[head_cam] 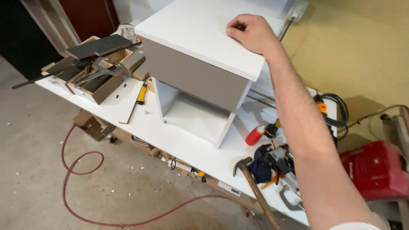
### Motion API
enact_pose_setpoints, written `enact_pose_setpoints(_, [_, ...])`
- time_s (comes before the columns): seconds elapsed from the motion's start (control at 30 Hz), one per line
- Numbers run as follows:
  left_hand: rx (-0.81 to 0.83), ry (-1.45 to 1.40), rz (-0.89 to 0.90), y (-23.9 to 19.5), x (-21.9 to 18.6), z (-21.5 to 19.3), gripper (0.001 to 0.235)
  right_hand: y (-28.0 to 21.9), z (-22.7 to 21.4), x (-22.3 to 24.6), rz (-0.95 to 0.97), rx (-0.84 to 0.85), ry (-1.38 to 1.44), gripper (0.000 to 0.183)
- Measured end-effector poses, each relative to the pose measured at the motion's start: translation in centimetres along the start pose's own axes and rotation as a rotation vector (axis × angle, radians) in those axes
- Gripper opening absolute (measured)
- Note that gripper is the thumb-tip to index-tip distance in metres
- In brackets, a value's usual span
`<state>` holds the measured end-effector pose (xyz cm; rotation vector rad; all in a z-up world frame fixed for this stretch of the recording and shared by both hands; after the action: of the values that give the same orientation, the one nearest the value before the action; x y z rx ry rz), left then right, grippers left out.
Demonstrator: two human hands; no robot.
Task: Assembling a small white cabinet by fitting the drawer and securing it with screws using a power drill
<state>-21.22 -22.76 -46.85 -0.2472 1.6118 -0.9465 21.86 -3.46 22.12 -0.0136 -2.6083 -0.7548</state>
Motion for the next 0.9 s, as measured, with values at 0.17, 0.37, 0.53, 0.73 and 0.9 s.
enact_pose_setpoints(0.17, [0.075, 0.084, -0.025, -2.2, -17.2, -1.2, 0.029, 0.5, 0.3, -2.0, -0.151, -0.098, 0.076, 0.003])
enact_pose_setpoints(0.37, [0.520, -0.460, 0.272, -4.1, -46.5, 7.7, 0.021, -9.8, -4.9, 0.9, -0.141, -0.571, 0.188, 0.024])
enact_pose_setpoints(0.53, [0.623, -0.606, 0.141, -5.1, -54.1, 10.7, 0.042, -24.6, -1.0, 4.3, -0.047, -0.683, 0.297, 0.030])
enact_pose_setpoints(0.73, [0.494, -0.627, 0.167, -10.2, -55.9, 11.0, 0.047, -50.9, 12.4, -2.5, 0.717, -0.074, 0.117, 0.020])
enact_pose_setpoints(0.9, [0.399, -0.654, 0.223, -12.1, -56.8, 11.1, 0.050, -57.8, 13.7, -8.1, 1.004, -0.276, 0.242, 0.022])
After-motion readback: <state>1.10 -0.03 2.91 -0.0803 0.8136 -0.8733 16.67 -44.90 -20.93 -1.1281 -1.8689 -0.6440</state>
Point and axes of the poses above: each hand's wrist, its own y-axis towards the middle knuckle, its own z-axis out of the palm, x = y × z, the point moved 3 cm from there along y, towards the middle knuckle, and after that the axes turned 13 degrees about -z, right-handed, at the moved point
